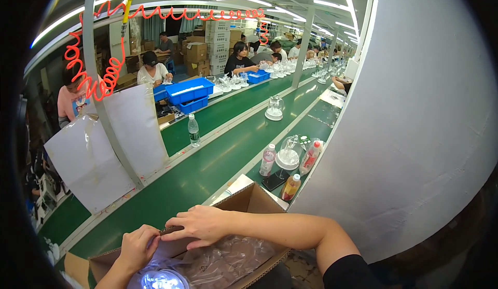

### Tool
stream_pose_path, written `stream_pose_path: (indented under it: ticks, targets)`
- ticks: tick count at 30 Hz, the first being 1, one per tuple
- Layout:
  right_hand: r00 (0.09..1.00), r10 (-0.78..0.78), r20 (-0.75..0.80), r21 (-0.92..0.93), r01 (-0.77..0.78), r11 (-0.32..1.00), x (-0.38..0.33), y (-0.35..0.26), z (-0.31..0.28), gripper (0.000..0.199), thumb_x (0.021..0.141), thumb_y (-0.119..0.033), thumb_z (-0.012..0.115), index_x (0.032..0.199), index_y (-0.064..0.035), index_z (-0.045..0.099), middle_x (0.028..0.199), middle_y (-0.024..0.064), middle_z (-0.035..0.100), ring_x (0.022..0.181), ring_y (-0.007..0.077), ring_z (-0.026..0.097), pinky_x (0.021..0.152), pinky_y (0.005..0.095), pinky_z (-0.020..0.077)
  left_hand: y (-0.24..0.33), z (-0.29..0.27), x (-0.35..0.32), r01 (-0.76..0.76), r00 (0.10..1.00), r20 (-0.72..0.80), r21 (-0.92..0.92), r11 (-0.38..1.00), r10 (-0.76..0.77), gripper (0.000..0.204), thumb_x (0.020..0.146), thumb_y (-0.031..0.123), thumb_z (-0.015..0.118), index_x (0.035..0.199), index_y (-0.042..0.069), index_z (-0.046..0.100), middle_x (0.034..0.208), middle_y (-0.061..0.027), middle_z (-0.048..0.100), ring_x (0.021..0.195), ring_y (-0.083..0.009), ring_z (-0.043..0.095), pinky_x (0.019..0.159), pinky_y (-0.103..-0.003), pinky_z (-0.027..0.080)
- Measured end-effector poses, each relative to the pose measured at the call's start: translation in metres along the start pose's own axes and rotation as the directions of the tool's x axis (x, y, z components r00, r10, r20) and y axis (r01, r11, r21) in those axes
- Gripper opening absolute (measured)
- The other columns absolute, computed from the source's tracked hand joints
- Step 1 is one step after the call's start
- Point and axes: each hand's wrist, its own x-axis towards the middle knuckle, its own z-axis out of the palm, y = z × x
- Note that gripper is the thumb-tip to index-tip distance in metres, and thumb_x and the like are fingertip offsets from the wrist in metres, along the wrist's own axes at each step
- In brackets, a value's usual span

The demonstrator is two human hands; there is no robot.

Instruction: Packaging electronic decorative light fixtures into cardboard boxes on a factory assembly line.

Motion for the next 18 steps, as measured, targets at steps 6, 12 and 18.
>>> stream_pose_path:
  ticks: [6,12,18]
  targets:
    - [1.000,-0.001,-0.012,0.000,0.001,1.000,-0.0005,0.0005,0.0035,0.071,0.094,-0.038,0.072,0.160,-0.0281,0.045,0.144,0.0123,0.053,0.126,0.0314,0.059,0.089,0.0426,0.0585,0.0013,-0.0011,-0.0004,0.010,1.000,0.010,0.002,1.000,-0.010,0.017,0.084,0.006,0.078,0.096,0.008,0.067,0.093,-0.0060,0.073,0.071,-0.0255,0.072,0.058,-0.035,0.055]
    - [1.000,0.001,-0.008,-0.005,-0.001,1.000,-0.0006,0.0012,0.0046,0.071,0.095,-0.037,0.072,0.160,-0.0278,0.045,0.144,0.0118,0.053,0.126,0.0309,0.059,0.090,0.0424,0.0583,0.0032,-0.0007,0.0003,0.018,1.000,-0.012,-0.009,1.000,-0.019,0.016,0.085,0.008,0.079,0.095,0.008,0.067,0.092,-0.0057,0.073,0.072,-0.0257,0.072,0.058,-0.036,0.055]
    - [1.000,0.021,0.011,-0.006,-0.021,1.000,-0.0004,-0.0010,0.0008,0.069,0.095,-0.036,0.071,0.159,-0.0275,0.046,0.144,0.0109,0.053,0.124,0.0302,0.060,0.089,0.0422,0.0585,0.0019,0.0010,-0.0001,0.034,0.999,-0.009,-0.016,0.999,-0.034,0.016,0.085,0.010,0.080,0.095,0.009,0.067,0.092,-0.0053,0.073,0.072,-0.0258,0.072,0.058,-0.036,0.055]
